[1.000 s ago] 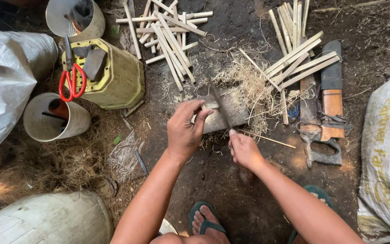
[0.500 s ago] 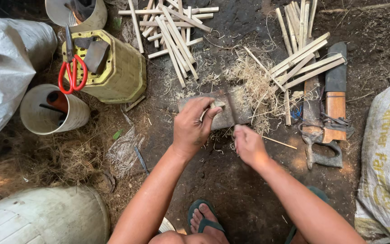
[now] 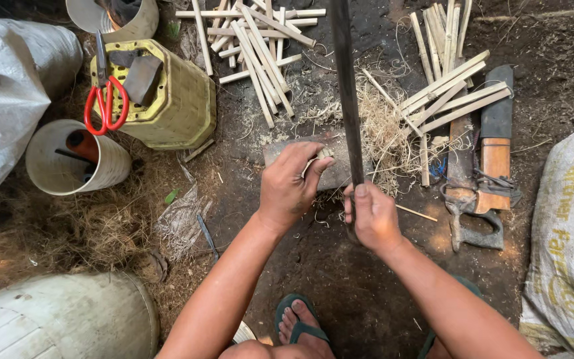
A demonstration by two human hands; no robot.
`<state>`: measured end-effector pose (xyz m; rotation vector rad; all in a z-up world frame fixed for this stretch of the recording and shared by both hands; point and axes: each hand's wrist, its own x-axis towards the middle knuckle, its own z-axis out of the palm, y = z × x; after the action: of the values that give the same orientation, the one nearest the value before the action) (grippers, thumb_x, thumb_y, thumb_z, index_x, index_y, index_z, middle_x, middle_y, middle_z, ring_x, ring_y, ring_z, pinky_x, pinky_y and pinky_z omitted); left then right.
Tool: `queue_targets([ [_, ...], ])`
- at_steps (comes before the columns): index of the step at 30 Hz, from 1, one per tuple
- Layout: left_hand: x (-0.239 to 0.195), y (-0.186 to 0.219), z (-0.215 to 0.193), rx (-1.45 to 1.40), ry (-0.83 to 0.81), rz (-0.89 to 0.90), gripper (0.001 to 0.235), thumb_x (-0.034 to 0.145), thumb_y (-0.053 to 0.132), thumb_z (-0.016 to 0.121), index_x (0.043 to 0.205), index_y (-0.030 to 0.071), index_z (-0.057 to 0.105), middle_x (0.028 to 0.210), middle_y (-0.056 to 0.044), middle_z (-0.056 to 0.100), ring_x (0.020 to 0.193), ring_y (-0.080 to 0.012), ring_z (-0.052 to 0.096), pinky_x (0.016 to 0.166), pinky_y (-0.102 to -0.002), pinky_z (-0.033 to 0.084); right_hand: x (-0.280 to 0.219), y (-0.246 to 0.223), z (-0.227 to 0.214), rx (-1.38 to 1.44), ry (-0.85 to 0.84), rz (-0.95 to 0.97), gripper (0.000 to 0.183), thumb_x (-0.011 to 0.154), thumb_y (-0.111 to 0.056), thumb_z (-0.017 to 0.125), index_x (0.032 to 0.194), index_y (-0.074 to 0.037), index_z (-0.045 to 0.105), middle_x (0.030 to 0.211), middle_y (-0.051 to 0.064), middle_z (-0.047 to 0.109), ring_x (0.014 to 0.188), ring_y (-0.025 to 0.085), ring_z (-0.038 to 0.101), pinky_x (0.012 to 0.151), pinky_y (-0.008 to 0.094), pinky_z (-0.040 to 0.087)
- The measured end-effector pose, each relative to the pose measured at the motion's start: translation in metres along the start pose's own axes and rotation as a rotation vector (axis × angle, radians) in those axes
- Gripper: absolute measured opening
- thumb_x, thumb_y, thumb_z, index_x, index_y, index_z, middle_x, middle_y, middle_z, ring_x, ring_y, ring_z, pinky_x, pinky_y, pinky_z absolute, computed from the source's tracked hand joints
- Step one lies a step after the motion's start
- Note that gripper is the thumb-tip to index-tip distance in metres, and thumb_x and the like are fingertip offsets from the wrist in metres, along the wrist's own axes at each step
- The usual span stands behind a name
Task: The person uses a knife to shave and shape small wooden sticks on a metal block. They repeatedly rotate the sticks and scrape them to produce thin wood shavings, which accumulate on the ground.
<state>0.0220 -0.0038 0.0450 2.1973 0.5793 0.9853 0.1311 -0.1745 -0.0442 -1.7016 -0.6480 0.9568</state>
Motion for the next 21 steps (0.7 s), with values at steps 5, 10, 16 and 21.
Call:
queue_targets([
  [5, -0.001, 0.001, -0.002, 0.024, 0.0, 0.011, 0.023, 0.096, 0.022, 0.077, 0.109, 0.005, 0.069, 0.104, -0.01, 0.074, 0.09, -0.0227, 0.075, 0.076, -0.032, 0.062, 0.013, 0.025, 0.006, -0.156, -0.083, 0.528, 0.06, 0.105, -0.053, 0.038, 0.083, -0.003, 0.061, 0.057, 0.007, 0.058, 0.043, 0.017, 0.056, 0.044, 0.033, 0.047],
  [10, -0.005, 0.002, -0.008, 0.026, 0.024, -0.014, 0.023, 0.097, 0.022, 0.076, 0.111, 0.005, 0.07, 0.105, -0.011, 0.074, 0.094, -0.0233, 0.075, 0.08, -0.033, 0.061, 0.014, 0.023, 0.001, 0.05, -0.027, 0.503, 0.058, 0.103, -0.052, 0.04, 0.084, -0.002, 0.063, 0.058, 0.006, 0.057, 0.04, 0.017, 0.054, 0.043, 0.034, 0.048],
  [16, -0.009, -0.002, -0.006, 0.026, 0.012, -0.01, 0.023, 0.099, 0.024, 0.075, 0.111, 0.006, 0.069, 0.107, -0.009, 0.075, 0.097, -0.0226, 0.074, 0.084, -0.032, 0.062, -0.002, 0.022, 0.004, 0.09, 0.024, 0.06, 0.051, 0.106, -0.05, 0.041, 0.096, -0.005, 0.062, 0.067, 0.001, 0.059, 0.054, 0.011, 0.058, 0.051, 0.03, 0.051],
  [21, -0.014, -0.008, -0.002, 0.061, 0.0, 0.005, 0.025, 0.098, 0.028, 0.074, 0.111, 0.007, 0.069, 0.105, -0.009, 0.075, 0.096, -0.0205, 0.074, 0.083, -0.031, 0.063, 0.007, 0.041, 0.012, -0.195, -0.092, 0.516, 0.058, 0.104, -0.053, 0.04, 0.087, -0.002, 0.061, 0.06, 0.006, 0.06, 0.047, 0.017, 0.059, 0.051, 0.034, 0.05],
])
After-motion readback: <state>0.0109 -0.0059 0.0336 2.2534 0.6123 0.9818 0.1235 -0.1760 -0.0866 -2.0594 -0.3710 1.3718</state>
